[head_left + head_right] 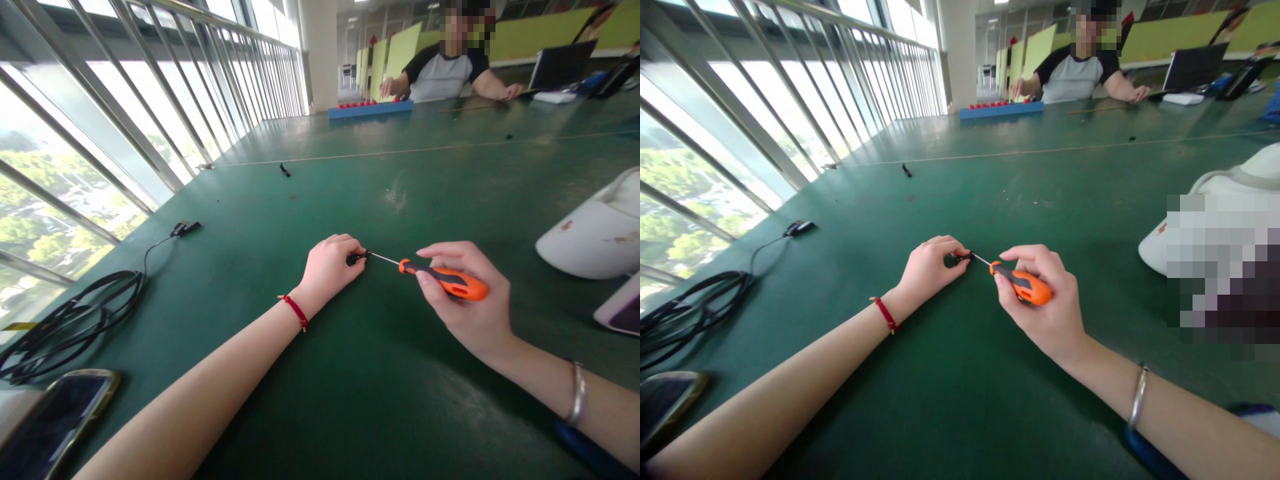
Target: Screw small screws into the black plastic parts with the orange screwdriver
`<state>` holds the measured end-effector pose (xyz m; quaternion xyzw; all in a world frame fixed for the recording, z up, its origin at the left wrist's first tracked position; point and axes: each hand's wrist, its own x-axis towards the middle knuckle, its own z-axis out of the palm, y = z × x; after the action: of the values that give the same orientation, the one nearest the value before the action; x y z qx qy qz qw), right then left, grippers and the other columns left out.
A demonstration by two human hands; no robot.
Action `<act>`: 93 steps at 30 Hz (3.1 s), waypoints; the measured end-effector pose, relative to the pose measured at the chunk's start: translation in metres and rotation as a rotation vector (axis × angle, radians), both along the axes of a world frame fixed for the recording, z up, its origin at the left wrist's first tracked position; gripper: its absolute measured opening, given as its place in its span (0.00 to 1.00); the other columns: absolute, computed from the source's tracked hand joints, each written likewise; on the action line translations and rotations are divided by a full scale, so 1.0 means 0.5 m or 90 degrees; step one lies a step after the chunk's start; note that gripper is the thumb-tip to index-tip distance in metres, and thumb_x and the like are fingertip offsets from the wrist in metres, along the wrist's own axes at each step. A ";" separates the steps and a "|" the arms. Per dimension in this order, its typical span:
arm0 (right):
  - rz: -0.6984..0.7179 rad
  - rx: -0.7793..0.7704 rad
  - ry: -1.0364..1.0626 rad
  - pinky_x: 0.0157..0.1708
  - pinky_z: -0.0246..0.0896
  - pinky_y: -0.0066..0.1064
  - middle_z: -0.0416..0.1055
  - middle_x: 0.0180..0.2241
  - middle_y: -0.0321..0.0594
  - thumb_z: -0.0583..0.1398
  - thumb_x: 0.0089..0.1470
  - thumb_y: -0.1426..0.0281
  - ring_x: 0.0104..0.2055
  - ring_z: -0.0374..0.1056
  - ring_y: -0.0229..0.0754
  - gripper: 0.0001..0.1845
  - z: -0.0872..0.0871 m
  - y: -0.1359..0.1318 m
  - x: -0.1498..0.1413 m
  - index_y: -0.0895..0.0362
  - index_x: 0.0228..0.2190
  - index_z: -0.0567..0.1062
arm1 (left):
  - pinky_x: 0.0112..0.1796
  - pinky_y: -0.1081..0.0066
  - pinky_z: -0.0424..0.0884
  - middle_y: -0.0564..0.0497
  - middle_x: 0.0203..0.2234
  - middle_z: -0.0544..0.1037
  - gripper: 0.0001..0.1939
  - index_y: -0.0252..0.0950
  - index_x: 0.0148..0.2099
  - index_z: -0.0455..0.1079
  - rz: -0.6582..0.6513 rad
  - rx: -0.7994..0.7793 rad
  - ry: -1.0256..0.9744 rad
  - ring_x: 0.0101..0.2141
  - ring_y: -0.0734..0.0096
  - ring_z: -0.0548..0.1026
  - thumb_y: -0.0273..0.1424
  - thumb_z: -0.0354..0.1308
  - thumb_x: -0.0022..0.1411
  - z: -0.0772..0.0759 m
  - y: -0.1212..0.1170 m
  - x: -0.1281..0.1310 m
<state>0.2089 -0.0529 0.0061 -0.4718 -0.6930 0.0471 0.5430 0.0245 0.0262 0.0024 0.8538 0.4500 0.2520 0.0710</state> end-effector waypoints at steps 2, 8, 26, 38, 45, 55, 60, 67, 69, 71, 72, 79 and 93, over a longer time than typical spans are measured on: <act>0.013 0.038 0.046 0.33 0.64 0.34 0.67 0.33 0.38 0.62 0.45 0.74 0.33 0.66 0.39 0.17 -0.003 0.004 0.002 0.53 0.40 0.69 | 0.37 0.69 0.69 0.53 0.33 0.77 0.04 0.37 0.33 0.72 0.001 0.000 -0.003 0.36 0.68 0.73 0.28 0.56 0.55 0.000 0.000 0.000; 0.027 -0.026 0.020 0.27 0.61 0.34 0.63 0.22 0.32 0.62 0.45 0.71 0.24 0.62 0.37 0.16 0.001 0.003 0.004 0.54 0.39 0.68 | 0.37 0.69 0.69 0.53 0.34 0.77 0.05 0.37 0.34 0.72 -0.007 -0.001 -0.008 0.36 0.69 0.73 0.28 0.56 0.56 -0.001 0.001 -0.001; -0.001 -0.007 0.003 0.31 0.61 0.34 0.65 0.22 0.32 0.60 0.49 0.71 0.24 0.63 0.36 0.08 0.004 0.000 0.000 0.53 0.34 0.69 | 0.37 0.69 0.70 0.53 0.34 0.77 0.05 0.37 0.34 0.72 -0.008 0.000 -0.006 0.36 0.69 0.74 0.29 0.55 0.56 -0.001 0.001 0.000; 0.003 -0.031 -0.012 0.26 0.59 0.32 0.63 0.19 0.31 0.60 0.50 0.69 0.22 0.61 0.35 0.06 0.005 -0.003 0.000 0.53 0.33 0.70 | 0.37 0.69 0.70 0.53 0.34 0.78 0.05 0.38 0.34 0.72 -0.007 0.000 -0.005 0.37 0.68 0.74 0.29 0.55 0.56 -0.003 0.002 0.000; 0.047 0.021 0.077 0.29 0.63 0.33 0.63 0.31 0.36 0.62 0.43 0.73 0.30 0.63 0.38 0.25 -0.001 0.004 0.002 0.52 0.45 0.64 | 0.36 0.69 0.70 0.53 0.34 0.77 0.05 0.37 0.34 0.72 -0.004 0.000 -0.002 0.36 0.68 0.74 0.29 0.55 0.56 -0.001 0.000 0.000; 0.010 0.039 0.050 0.30 0.64 0.33 0.66 0.31 0.37 0.61 0.46 0.73 0.30 0.66 0.38 0.16 0.001 0.004 0.000 0.53 0.39 0.68 | 0.37 0.69 0.69 0.53 0.34 0.77 0.05 0.37 0.34 0.72 -0.007 0.002 -0.009 0.36 0.68 0.73 0.29 0.55 0.56 -0.002 0.001 -0.001; 0.025 -0.045 0.009 0.27 0.62 0.33 0.64 0.21 0.31 0.61 0.48 0.70 0.23 0.64 0.36 0.12 0.003 0.002 0.000 0.53 0.37 0.69 | 0.37 0.69 0.69 0.53 0.34 0.78 0.05 0.37 0.34 0.73 -0.008 0.004 -0.012 0.36 0.69 0.74 0.29 0.56 0.56 -0.003 0.001 0.000; 0.012 0.028 0.043 0.32 0.65 0.34 0.68 0.34 0.38 0.61 0.46 0.73 0.32 0.67 0.39 0.14 -0.003 0.004 -0.001 0.53 0.38 0.69 | 0.37 0.70 0.69 0.53 0.33 0.77 0.05 0.37 0.33 0.73 -0.003 0.001 -0.013 0.36 0.68 0.74 0.28 0.56 0.56 -0.002 -0.001 0.000; 0.048 0.036 0.077 0.33 0.66 0.34 0.66 0.36 0.40 0.61 0.45 0.75 0.34 0.66 0.39 0.21 -0.006 0.008 0.002 0.53 0.43 0.66 | 0.37 0.70 0.69 0.53 0.34 0.77 0.05 0.37 0.34 0.73 -0.004 0.000 -0.012 0.36 0.68 0.74 0.29 0.56 0.56 -0.002 -0.001 0.000; 0.067 0.014 0.080 0.31 0.65 0.34 0.64 0.32 0.37 0.62 0.45 0.75 0.31 0.65 0.39 0.25 -0.006 0.009 0.004 0.53 0.46 0.64 | 0.37 0.70 0.69 0.53 0.34 0.77 0.05 0.37 0.34 0.73 -0.007 0.000 -0.012 0.36 0.68 0.73 0.29 0.55 0.56 -0.002 -0.001 0.000; 0.062 0.001 0.064 0.30 0.65 0.34 0.64 0.29 0.36 0.62 0.45 0.74 0.29 0.65 0.38 0.24 -0.005 0.007 0.005 0.53 0.46 0.64 | 0.37 0.70 0.69 0.53 0.34 0.77 0.05 0.37 0.34 0.73 -0.008 0.000 -0.012 0.37 0.68 0.73 0.29 0.55 0.56 -0.003 -0.001 0.000; 0.016 -0.009 -0.023 0.28 0.62 0.30 0.70 0.27 0.34 0.60 0.49 0.72 0.26 0.66 0.35 0.06 0.004 -0.004 0.000 0.53 0.33 0.70 | 0.37 0.70 0.69 0.54 0.33 0.77 0.04 0.37 0.33 0.72 -0.005 0.002 -0.014 0.36 0.69 0.73 0.28 0.56 0.55 -0.005 0.002 0.001; 0.010 -0.001 0.004 0.26 0.62 0.31 0.67 0.25 0.34 0.60 0.49 0.72 0.24 0.65 0.35 0.08 0.001 -0.003 0.001 0.53 0.35 0.70 | 0.37 0.69 0.69 0.53 0.33 0.77 0.04 0.37 0.33 0.72 -0.008 0.006 -0.014 0.36 0.69 0.73 0.29 0.56 0.56 -0.006 0.004 -0.001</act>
<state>0.2093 -0.0545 0.0065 -0.4666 -0.6951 0.0535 0.5443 0.0240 0.0280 -0.0004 0.8541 0.4427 0.2630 0.0738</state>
